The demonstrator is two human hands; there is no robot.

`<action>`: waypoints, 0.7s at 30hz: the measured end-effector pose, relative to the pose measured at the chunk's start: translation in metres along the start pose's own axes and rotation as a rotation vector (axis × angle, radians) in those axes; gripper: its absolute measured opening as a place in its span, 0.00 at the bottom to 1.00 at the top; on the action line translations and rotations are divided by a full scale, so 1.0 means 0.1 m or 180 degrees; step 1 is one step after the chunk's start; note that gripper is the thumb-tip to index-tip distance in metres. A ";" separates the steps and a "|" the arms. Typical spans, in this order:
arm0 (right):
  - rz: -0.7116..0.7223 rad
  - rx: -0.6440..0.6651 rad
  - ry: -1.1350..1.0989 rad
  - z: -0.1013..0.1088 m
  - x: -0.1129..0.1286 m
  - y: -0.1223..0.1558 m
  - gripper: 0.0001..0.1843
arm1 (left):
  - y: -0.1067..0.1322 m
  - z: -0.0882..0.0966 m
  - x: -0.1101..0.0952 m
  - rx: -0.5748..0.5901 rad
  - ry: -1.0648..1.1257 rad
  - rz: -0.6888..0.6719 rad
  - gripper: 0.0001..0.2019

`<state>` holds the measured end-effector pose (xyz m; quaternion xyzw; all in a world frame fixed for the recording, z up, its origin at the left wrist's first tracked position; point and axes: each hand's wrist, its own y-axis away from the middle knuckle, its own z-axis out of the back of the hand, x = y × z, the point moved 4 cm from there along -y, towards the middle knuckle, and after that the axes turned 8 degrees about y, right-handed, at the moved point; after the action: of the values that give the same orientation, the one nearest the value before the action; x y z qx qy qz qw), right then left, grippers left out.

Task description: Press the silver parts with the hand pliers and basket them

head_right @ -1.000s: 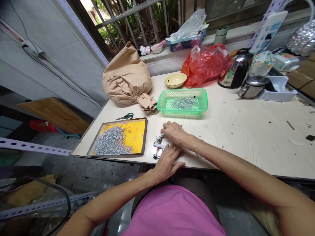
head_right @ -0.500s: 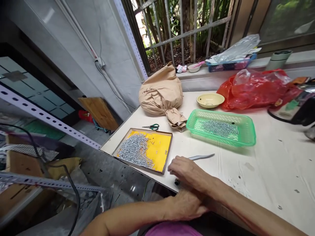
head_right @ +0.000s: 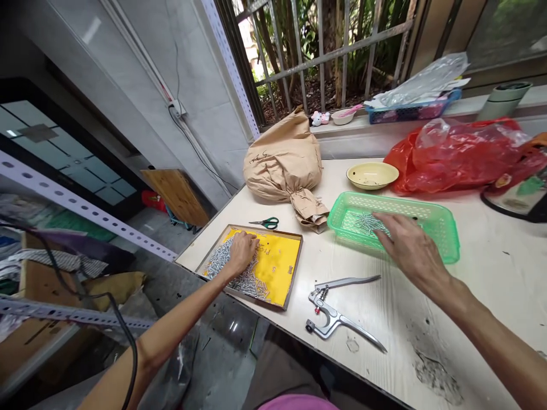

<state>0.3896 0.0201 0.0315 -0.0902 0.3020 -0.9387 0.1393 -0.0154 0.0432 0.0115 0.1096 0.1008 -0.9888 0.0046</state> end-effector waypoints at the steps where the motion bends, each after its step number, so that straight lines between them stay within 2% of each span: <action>1: 0.0033 0.0041 -0.0065 -0.03 0.04 0.09 0.23 | -0.06 -0.02 0.06 0.0085 -0.0144 0.0062 0.13; 5: 0.0095 0.0214 -0.0326 -0.03 0.26 0.35 0.20 | -0.20 -0.08 0.10 0.0326 -0.0414 0.0131 0.14; 9: 0.0146 0.0363 -0.0537 0.04 0.39 0.49 0.17 | -0.22 -0.08 0.07 0.0561 -0.0342 0.0144 0.10; 13: 0.0173 0.0370 -0.0704 0.11 0.45 0.56 0.16 | -0.12 -0.05 0.04 0.0753 -0.0220 -0.0196 0.07; 17: 0.0198 0.0416 -0.0782 0.15 0.52 0.64 0.16 | 0.04 -0.01 -0.02 0.0607 -0.0126 -0.0600 0.07; 19: 0.0161 0.0451 -0.0775 0.17 0.54 0.68 0.16 | 0.09 0.03 -0.02 0.0450 0.0222 -0.0545 0.05; 21: 0.0113 0.0499 -0.0823 0.21 0.55 0.72 0.16 | 0.12 0.06 0.01 0.0413 0.0854 -0.0245 0.04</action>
<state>0.3576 -0.0652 0.0101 -0.1939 0.2089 -0.9374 0.2003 -0.0177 0.0307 0.0151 0.2368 0.0406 -0.9692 -0.0539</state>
